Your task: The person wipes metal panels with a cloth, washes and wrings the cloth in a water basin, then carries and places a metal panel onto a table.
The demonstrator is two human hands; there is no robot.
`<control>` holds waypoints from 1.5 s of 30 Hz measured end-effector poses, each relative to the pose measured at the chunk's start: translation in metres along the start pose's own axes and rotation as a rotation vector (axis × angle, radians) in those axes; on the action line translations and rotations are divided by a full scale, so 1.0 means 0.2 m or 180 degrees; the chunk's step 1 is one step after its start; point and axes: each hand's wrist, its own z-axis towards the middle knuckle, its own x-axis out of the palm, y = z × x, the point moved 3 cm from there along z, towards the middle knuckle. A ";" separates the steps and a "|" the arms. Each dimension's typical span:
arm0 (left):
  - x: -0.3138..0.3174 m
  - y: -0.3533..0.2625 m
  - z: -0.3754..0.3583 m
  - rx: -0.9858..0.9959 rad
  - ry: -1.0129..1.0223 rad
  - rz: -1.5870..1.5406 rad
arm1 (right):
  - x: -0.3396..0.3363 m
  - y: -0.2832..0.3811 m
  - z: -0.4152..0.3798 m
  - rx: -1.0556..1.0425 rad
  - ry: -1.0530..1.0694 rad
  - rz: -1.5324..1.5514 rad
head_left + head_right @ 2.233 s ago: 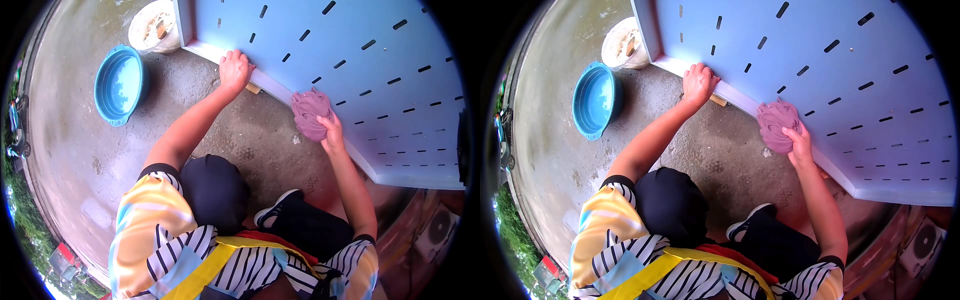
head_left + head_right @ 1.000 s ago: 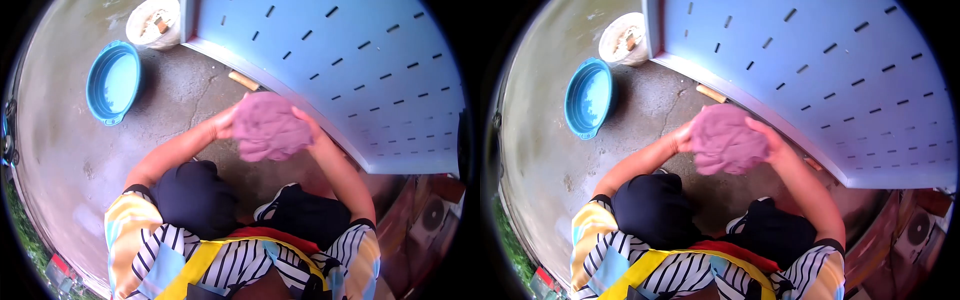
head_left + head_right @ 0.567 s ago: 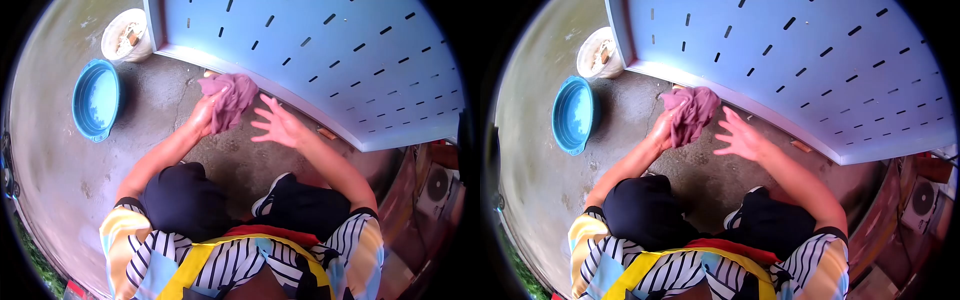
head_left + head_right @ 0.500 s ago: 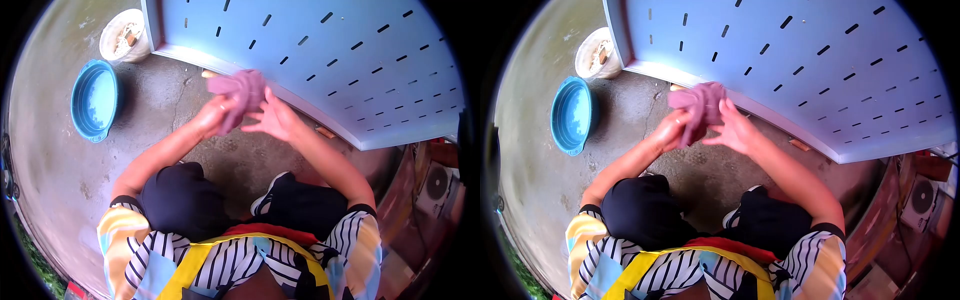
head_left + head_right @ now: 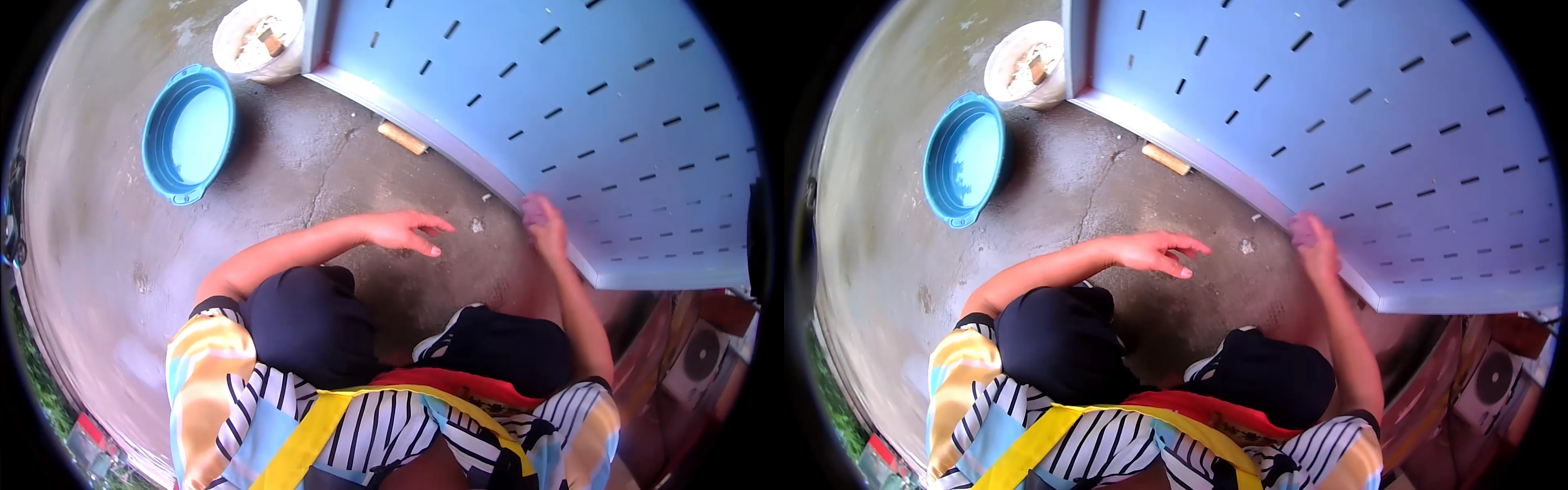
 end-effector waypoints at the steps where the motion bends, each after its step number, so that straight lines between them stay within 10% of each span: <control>1: -0.03 0.01 0.00 0.0080 -0.0061 0.0012 | 0.09 0.08 0.02 -0.0065 0.0054 -0.0501; 12: -0.10 0.22 -0.09 0.0126 -0.0031 0.0021 | 0.41 1.41 0.57 0.0132 0.1204 0.0780; 18: -0.08 0.34 -0.12 0.0045 0.0089 -0.0090 | 0.77 1.77 0.79 -0.1002 0.0517 0.0520; 22: -0.08 0.32 -0.15 0.0120 0.0083 0.0113 | 0.73 1.82 0.92 -0.0580 0.2000 0.2355; 24: -0.15 0.31 -0.15 0.0196 -0.0060 -0.0037 | 0.63 1.77 0.92 -0.0757 0.1647 0.2646; 30: -0.16 0.36 -0.14 0.0217 -0.0191 0.0079 | 0.85 2.00 0.93 -0.1479 0.0254 -0.0486; 32: -0.20 0.34 -0.17 0.0196 -0.0205 0.0046 | 0.89 2.16 0.87 -0.0826 -0.0138 -0.0897; 36: -0.22 0.36 -0.19 0.0197 -0.0411 -0.0044 | 0.84 2.09 0.98 -0.0689 0.2033 0.0602; 38: -0.22 0.35 -0.19 0.0318 -0.0355 -0.0107 | 0.72 2.01 1.01 -0.2006 0.2449 0.0898; 43: -0.21 0.30 -0.19 0.0214 -0.0223 0.0003 | 0.85 1.98 0.95 -0.1448 0.0440 0.0247; 45: -0.19 0.36 -0.16 0.0304 -0.0266 -0.0024 | 0.86 2.13 0.91 -0.1003 0.0665 -0.0368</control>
